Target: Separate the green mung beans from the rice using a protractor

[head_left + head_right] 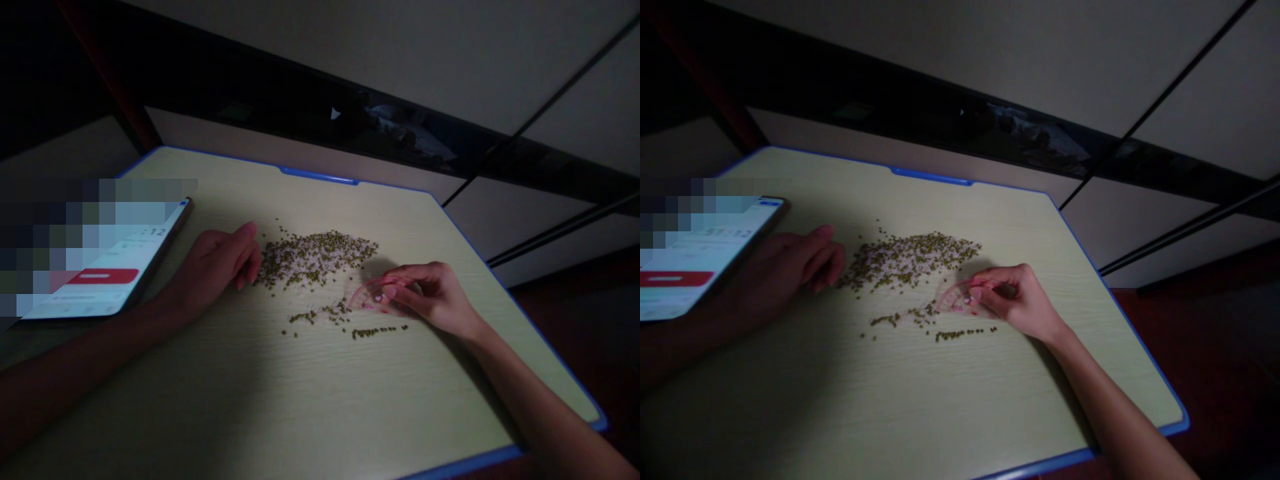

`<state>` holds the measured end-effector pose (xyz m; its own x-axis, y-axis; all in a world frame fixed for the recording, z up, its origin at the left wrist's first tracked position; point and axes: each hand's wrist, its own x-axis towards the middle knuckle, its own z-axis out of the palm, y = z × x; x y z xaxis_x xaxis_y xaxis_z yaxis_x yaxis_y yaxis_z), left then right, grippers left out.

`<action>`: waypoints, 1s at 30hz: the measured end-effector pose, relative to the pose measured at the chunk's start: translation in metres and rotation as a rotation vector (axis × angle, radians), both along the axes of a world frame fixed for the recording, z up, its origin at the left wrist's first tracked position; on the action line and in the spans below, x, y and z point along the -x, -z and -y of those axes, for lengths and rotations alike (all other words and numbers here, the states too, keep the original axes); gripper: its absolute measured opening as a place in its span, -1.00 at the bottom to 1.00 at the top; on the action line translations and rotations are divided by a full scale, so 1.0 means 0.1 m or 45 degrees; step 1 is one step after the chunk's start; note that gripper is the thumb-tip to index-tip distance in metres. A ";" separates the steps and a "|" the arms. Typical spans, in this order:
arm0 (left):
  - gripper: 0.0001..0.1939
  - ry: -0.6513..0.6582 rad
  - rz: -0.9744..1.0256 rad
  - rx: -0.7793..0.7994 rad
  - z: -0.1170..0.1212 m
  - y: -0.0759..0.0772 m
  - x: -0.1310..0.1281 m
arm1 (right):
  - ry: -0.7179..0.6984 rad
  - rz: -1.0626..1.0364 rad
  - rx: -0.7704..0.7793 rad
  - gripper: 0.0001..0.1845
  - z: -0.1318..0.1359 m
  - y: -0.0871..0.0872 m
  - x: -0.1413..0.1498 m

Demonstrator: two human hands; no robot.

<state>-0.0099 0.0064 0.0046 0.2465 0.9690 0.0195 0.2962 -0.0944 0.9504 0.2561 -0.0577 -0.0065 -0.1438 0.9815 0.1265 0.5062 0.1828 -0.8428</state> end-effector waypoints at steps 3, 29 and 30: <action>-0.48 -0.007 -0.006 0.016 0.00 -0.02 0.00 | -0.026 -0.001 0.024 -0.84 -0.01 0.00 0.03; -0.49 0.025 0.016 -0.017 -0.01 0.03 0.02 | -0.166 0.035 0.020 -0.84 0.04 -0.01 0.01; -0.49 0.030 0.016 -0.018 -0.01 0.03 0.03 | -0.163 0.031 0.019 -0.84 0.04 -0.01 0.02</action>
